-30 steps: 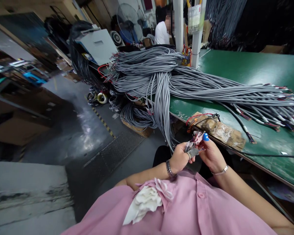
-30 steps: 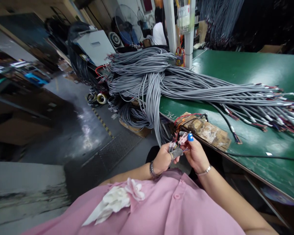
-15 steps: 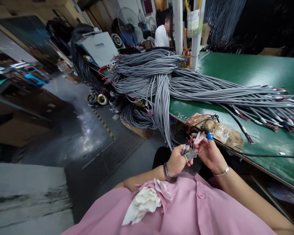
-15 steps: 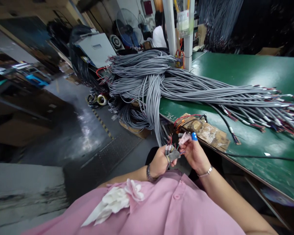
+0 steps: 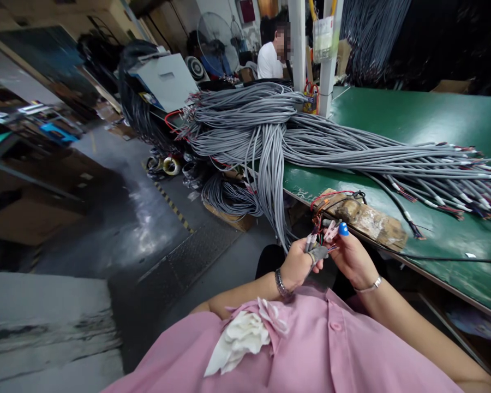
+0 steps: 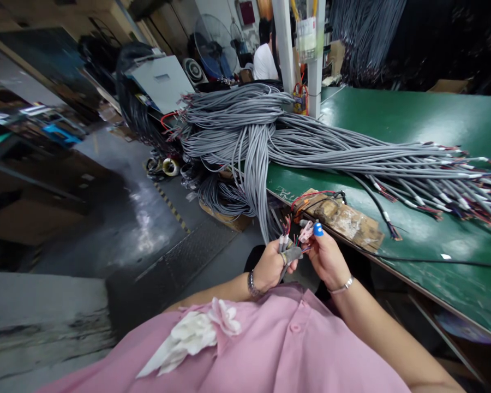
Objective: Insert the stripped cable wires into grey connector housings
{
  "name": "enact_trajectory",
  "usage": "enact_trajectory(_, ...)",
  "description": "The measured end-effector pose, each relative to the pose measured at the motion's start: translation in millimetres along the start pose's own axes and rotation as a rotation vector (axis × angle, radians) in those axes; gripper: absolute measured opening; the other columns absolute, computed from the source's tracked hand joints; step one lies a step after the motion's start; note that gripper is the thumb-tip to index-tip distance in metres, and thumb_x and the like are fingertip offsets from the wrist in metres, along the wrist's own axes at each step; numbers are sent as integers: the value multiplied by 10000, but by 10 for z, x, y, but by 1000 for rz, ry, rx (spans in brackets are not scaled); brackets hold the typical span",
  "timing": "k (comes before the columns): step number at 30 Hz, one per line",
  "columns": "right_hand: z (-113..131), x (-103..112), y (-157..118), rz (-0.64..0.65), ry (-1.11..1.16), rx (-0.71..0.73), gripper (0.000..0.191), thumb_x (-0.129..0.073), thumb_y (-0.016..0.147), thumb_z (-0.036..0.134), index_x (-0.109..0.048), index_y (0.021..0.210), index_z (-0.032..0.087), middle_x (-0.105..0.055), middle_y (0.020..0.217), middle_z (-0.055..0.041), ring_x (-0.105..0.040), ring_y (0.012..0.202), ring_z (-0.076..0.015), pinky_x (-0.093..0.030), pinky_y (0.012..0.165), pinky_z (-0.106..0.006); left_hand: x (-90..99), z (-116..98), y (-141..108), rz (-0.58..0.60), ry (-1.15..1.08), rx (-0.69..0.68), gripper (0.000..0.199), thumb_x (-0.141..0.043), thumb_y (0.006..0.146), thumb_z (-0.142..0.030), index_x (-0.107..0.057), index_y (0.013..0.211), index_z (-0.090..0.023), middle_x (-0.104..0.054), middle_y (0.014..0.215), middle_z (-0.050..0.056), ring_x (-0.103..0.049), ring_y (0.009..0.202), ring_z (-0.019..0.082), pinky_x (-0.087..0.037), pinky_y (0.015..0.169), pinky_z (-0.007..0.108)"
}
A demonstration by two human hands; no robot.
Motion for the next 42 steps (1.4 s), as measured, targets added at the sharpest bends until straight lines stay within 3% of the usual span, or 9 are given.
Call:
enact_trajectory(5,-12,3,1,-21,12,3,306,-666,784,504,-683,838,204,-677,801,-31,-576,679,-154,-467,619,-278,-19,54,6,8,10,35,295,-695,714,-397,-551,703,-139,-543,498,-19,-447,396,71,-344,405,199)
enact_trajectory(13,-21,-83,-75,91,52,-154,500,-495,812,669,-680,835,204,-680,891,-56,-566,660,-137,-464,569,-261,54,54,-109,2,-78,1,299,-699,731,-379,-536,653,-140,-562,495,-5,-469,397,80,-351,394,200)
enact_trajectory(19,46,-56,-51,61,-54,-97,320,-599,834,501,-692,861,197,-655,813,-38,-544,648,-123,-456,558,-233,110,5,-112,-83,-153,-47,288,-705,732,-373,-556,671,-135,-580,507,-3,-478,400,80,-364,399,197)
enact_trajectory(29,-7,33,-32,4,-95,-89,357,-632,779,564,-678,851,217,-627,786,-26,-538,666,-137,-462,604,-261,59,-37,-40,-119,-180,-38,336,-713,713,-421,-534,668,-140,-585,530,-2,-483,405,77,-338,400,198)
enact_trajectory(33,-52,-36,-97,129,-140,-192,469,-573,771,650,-665,853,198,-615,769,-38,-536,637,-136,-449,569,-261,108,-11,-43,-140,-152,-65,352,-714,707,-448,-537,679,-144,-580,532,-6,-489,418,82,-359,415,208)
enact_trajectory(36,-71,-117,-188,231,-261,-195,326,-688,759,503,-635,832,189,-606,685,-12,-541,609,-126,-425,573,-250,157,41,-58,-146,-118,-55,366,-705,711,-474,-543,689,-147,-580,539,-7,-492,427,85,-376,427,213)
enact_trajectory(39,-51,-139,-245,205,-361,-101,183,-708,786,331,-597,807,187,-622,636,9,-554,561,-108,-375,544,-231,147,81,-78,-74,-37,-26,364,-711,705,-474,-562,692,-142,-593,548,3,-514,444,91,-397,449,215)
enact_trajectory(42,-101,-179,-294,209,-406,-88,179,-670,816,337,-569,807,190,-628,603,12,-569,492,-121,-364,509,-245,49,117,-110,100,69,24,347,-732,692,-449,-595,701,-130,-614,564,20,-545,473,104,-417,475,217)
Point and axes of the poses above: each hand's wrist, its own y-axis towards the middle knuckle, its own x-axis out of the back of the hand, z = x × y, the point moved 8 cm from there along y, towards the middle knuckle
